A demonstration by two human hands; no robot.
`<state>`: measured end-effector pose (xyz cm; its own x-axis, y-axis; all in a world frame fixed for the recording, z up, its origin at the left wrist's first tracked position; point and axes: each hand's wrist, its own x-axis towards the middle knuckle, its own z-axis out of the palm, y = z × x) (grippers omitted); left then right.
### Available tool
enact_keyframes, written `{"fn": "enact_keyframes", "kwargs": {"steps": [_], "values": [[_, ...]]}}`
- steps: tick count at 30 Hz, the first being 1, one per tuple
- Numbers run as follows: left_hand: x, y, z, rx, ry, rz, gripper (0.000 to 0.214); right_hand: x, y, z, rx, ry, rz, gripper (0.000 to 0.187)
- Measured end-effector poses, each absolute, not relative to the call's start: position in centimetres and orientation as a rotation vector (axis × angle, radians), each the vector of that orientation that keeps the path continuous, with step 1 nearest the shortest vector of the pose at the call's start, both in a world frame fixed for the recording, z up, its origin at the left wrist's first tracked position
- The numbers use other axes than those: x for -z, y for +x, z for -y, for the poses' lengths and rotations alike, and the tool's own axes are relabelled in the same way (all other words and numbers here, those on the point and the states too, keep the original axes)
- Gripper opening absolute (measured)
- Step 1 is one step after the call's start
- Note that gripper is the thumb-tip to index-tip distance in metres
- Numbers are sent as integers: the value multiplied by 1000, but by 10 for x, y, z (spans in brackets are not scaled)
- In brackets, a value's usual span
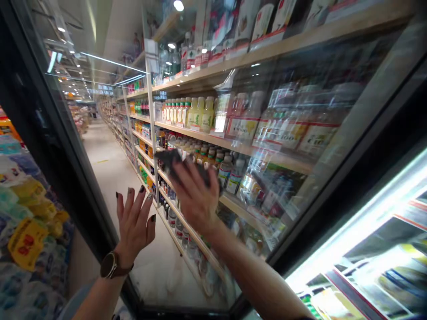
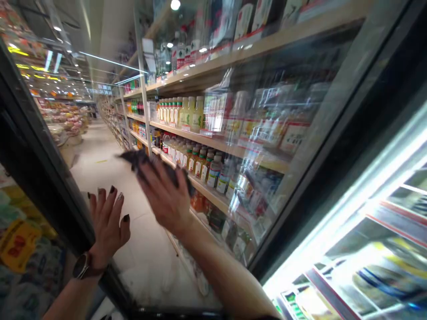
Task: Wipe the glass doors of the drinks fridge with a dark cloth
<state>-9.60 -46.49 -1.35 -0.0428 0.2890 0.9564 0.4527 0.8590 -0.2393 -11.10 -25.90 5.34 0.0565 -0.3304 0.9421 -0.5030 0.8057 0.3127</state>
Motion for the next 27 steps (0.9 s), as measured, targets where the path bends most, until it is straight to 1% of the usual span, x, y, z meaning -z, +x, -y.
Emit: {"fn": "enact_keyframes", "kwargs": {"steps": [3,4,5,6,7,8,10,12,13,14,15,16,17,20,21,22,23,24,25,27], "values": [[15,-91,481,132,-596,1640,72,57,-103,292,80,1128,1616,37],[16,-89,487,127,-602,1646,72,81,-101,298,132,1227,1601,35],[17,-88,493,123,-607,1654,72,92,-101,302,165,1291,1577,34],[17,-87,498,119,-613,1660,71,90,-103,303,185,1327,1554,33],[18,-87,502,116,-617,1665,71,75,-105,301,189,1331,1544,33],[18,-86,505,115,-617,1669,71,48,-108,298,172,1297,1548,34],[19,-86,509,121,-607,1669,72,-27,-116,289,88,1132,1570,39],[20,-85,510,133,-592,1662,72,-100,-122,283,-73,834,1569,44],[20,-83,510,138,-591,1654,72,-124,-124,283,-144,702,1565,47],[20,-82,510,144,-593,1645,72,-135,-124,286,-195,606,1559,49],[21,-79,511,151,-596,1636,72,-132,-123,292,-217,559,1561,51],[22,-77,513,159,-600,1631,71,-115,-121,300,-208,570,1575,51],[24,-74,514,164,-602,1628,70,-86,-117,310,-162,629,1611,50],[28,-64,522,167,-599,1630,68,37,-103,336,123,1007,1736,41],[29,-62,525,160,-605,1632,68,75,-99,340,189,1151,1696,38],[29,-59,527,153,-612,1639,68,102,-98,341,243,1279,1640,35],[29,-58,529,145,-621,1649,68,117,-98,338,280,1369,1598,34],[29,-56,531,138,-630,1660,69,117,-100,332,298,1426,1563,34],[28,-55,532,133,-637,1672,70,102,-103,323,298,1439,1551,34],[27,-55,533,132,-646,1682,70,38,-109,299,225,1322,1576,37]]}}
